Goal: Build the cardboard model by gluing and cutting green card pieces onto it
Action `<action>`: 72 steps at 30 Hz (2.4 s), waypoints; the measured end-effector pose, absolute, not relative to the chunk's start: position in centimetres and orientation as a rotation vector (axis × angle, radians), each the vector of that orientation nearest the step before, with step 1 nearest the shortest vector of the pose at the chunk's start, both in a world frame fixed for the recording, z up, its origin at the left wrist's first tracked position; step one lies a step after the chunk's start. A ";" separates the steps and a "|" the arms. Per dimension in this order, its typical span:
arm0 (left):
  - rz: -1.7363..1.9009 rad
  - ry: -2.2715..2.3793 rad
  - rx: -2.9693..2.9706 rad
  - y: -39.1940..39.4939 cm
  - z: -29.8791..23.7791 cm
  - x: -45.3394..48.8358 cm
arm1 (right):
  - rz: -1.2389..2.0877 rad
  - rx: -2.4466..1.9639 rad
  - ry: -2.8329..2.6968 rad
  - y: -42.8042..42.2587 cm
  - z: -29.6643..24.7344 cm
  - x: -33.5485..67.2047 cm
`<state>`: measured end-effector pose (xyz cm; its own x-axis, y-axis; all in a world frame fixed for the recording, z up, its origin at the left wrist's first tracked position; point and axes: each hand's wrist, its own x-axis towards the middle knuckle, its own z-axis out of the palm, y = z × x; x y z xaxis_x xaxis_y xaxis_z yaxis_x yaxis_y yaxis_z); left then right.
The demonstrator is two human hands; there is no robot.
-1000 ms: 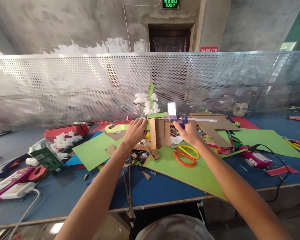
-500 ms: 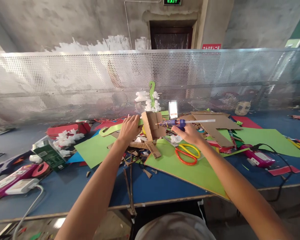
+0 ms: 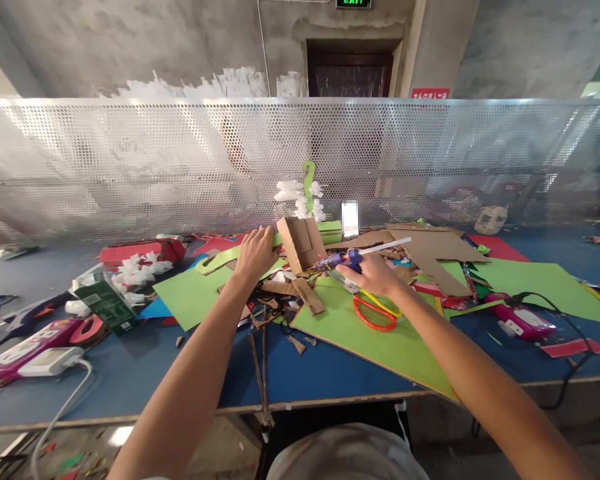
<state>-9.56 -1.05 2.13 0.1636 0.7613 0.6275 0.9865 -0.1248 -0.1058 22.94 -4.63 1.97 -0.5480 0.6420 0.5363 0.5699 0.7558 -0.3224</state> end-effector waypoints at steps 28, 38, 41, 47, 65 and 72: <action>-0.665 -1.693 -1.940 -0.7 1.6 -9.8 | 0.146 -0.935 -2.308 -4.6 1.9 22.5; -0.656 -1.721 -1.922 -0.5 1.5 -10.0 | 0.322 -0.882 -2.260 -4.8 2.3 23.2; -0.667 -1.717 -1.939 -0.5 1.5 -10.0 | 0.268 -0.920 -2.270 -4.7 2.3 23.0; -0.679 -1.730 -1.963 -0.5 1.5 -9.9 | 0.201 -0.917 -2.249 -4.7 2.3 22.7; -0.688 -1.747 -1.932 -0.4 1.2 -10.0 | 0.124 -0.936 -2.250 -3.8 1.7 22.9; -0.661 -1.726 -1.964 -0.6 1.3 -9.5 | 0.220 -0.895 -2.250 -5.0 2.0 21.8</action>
